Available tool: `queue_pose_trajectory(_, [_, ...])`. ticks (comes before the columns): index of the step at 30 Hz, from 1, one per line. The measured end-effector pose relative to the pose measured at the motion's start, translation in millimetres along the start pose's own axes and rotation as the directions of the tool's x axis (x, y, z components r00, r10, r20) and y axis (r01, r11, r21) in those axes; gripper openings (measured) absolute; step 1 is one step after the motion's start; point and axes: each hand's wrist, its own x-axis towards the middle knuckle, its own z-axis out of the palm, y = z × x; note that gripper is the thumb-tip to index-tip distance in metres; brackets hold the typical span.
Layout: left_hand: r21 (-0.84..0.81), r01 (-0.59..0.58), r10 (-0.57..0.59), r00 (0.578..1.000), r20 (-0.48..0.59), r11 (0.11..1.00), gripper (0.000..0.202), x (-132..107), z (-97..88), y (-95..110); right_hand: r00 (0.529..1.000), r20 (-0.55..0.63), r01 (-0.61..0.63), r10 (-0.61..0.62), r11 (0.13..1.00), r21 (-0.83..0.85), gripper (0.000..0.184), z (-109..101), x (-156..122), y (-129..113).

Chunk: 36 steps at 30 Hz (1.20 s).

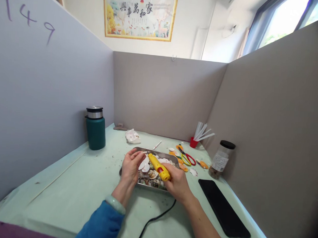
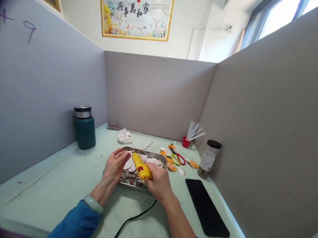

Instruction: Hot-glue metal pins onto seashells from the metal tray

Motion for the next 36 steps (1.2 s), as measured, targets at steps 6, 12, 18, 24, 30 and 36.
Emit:
queue_pose_trajectory(6, [0.008,0.007,-0.007,1.000,-0.001,1.000,0.026,-4.0,3.9,1.1,1.000,0.012,0.001,-0.001,1.000,0.000,0.042,1.6,-1.1,-1.0])
queue_pose_trajectory(12, [0.020,0.006,-0.006,1.000,-0.001,1.000,0.027,-4.5,4.6,0.6,1.000,0.016,0.009,-0.009,1.000,-0.005,0.040,2.1,-0.2,-0.7])
queue_pose_trajectory(18, [0.022,0.001,-0.001,1.000,0.004,1.000,0.025,-2.4,2.9,-0.3,1.000,0.001,0.002,-0.002,1.000,-0.018,0.040,1.3,-0.1,-1.0])
queue_pose_trajectory(24, [0.019,-0.008,0.008,1.000,0.010,1.000,0.023,-3.6,3.2,-1.1,1.000,0.009,0.007,-0.006,0.999,-0.039,0.042,2.6,-0.5,-2.1])
queue_pose_trajectory(30, [0.025,-0.006,0.006,1.000,-0.003,1.000,0.024,-4.4,3.4,-0.2,1.000,0.028,0.007,-0.005,0.997,-0.077,0.047,3.5,0.4,-1.7])
queue_pose_trajectory(36, [0.033,0.004,-0.003,1.000,-0.013,0.999,0.025,-4.7,3.8,1.7,0.999,0.033,-0.007,0.011,0.992,-0.123,0.050,1.4,-0.5,-0.8])
